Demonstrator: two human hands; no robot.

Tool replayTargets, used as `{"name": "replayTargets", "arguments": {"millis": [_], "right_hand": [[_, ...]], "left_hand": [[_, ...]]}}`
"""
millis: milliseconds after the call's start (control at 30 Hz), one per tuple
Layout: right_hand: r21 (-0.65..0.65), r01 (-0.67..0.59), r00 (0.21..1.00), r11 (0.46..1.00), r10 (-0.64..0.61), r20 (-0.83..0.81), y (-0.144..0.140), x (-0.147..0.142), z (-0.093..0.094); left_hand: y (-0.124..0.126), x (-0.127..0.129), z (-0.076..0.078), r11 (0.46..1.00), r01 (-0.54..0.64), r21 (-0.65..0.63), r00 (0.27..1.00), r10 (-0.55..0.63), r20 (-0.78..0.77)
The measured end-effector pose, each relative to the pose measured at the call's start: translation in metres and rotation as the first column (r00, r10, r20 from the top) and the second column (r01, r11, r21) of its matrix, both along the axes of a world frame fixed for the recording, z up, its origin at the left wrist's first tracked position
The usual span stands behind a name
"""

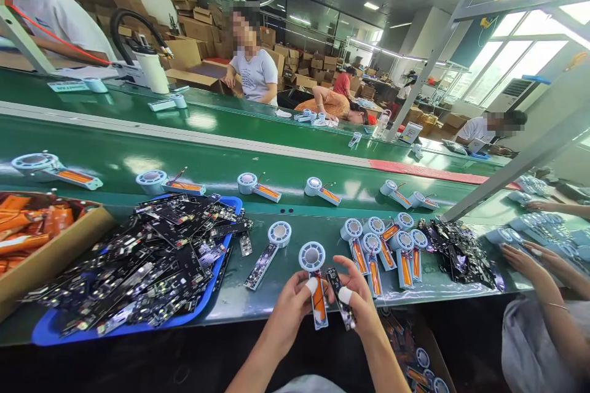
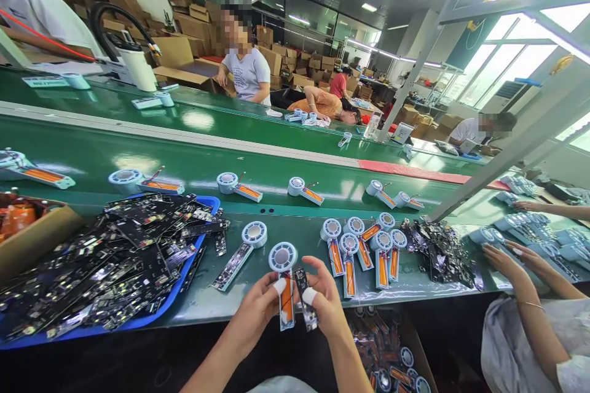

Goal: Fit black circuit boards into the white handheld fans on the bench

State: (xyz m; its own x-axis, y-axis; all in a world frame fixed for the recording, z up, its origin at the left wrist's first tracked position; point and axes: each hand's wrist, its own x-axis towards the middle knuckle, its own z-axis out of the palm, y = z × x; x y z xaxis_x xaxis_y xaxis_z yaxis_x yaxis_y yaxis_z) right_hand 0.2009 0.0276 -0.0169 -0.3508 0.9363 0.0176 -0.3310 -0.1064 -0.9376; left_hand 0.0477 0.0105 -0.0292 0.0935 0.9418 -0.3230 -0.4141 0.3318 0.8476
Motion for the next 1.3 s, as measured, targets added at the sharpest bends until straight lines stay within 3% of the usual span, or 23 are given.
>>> {"name": "replayTargets", "arguments": {"millis": [100,367,467,567,700,800,867,967,1100,1167,1200,1300], "right_hand": [[-0.011,0.045,0.999,0.999,-0.045,0.027,0.004,0.002,0.003],[-0.026,0.088,0.996,0.996,-0.089,-0.025,0.003,-0.011,0.008],[0.003,0.050,0.999,0.999,-0.050,-0.017,0.000,-0.010,0.008],[0.025,-0.001,1.000,1.000,0.001,0.007,0.000,-0.005,0.010],[-0.029,-0.002,1.000,1.000,0.003,0.030,0.002,0.000,0.010],[-0.039,-0.026,0.991,0.999,0.031,0.133,0.004,0.002,0.010],[0.050,0.010,0.954,0.999,-0.025,0.297,0.004,0.002,0.013],[0.309,0.040,0.810,0.950,-0.212,0.547,0.006,0.000,0.020],[0.627,-0.209,0.463,0.751,-0.488,0.740,0.012,-0.003,0.031],[0.632,-0.378,0.275,0.677,-0.570,0.775,0.013,-0.007,0.036],[0.597,-0.447,0.190,0.666,-0.582,0.791,0.013,-0.009,0.038],[0.456,-0.558,0.004,0.693,-0.547,0.837,0.008,-0.015,0.050]], "left_hand": [[-0.005,0.001,0.002,0.995,-0.095,-0.023,0.983,0.097,0.157],[-0.006,-0.009,-0.008,0.979,-0.026,0.201,0.986,0.058,-0.154],[-0.005,-0.009,-0.014,0.969,-0.025,0.245,0.965,0.088,-0.249],[-0.002,-0.011,-0.014,0.967,-0.059,0.247,0.958,0.125,-0.259],[0.003,-0.021,-0.001,0.973,-0.046,0.225,0.968,0.099,-0.229],[0.004,-0.026,0.005,0.977,-0.059,0.204,0.961,0.111,-0.254],[0.004,-0.026,0.005,0.971,-0.103,0.214,0.951,0.159,-0.265],[0.003,-0.025,0.000,0.955,-0.168,0.243,0.926,0.238,-0.294],[0.002,-0.024,-0.003,0.941,-0.219,0.256,0.897,0.298,-0.326],[0.002,-0.024,-0.003,0.936,-0.229,0.267,0.897,0.309,-0.316],[0.002,-0.025,-0.003,0.934,-0.229,0.274,0.899,0.311,-0.309],[0.003,-0.029,0.000,0.925,-0.247,0.287,0.889,0.335,-0.312]]}}
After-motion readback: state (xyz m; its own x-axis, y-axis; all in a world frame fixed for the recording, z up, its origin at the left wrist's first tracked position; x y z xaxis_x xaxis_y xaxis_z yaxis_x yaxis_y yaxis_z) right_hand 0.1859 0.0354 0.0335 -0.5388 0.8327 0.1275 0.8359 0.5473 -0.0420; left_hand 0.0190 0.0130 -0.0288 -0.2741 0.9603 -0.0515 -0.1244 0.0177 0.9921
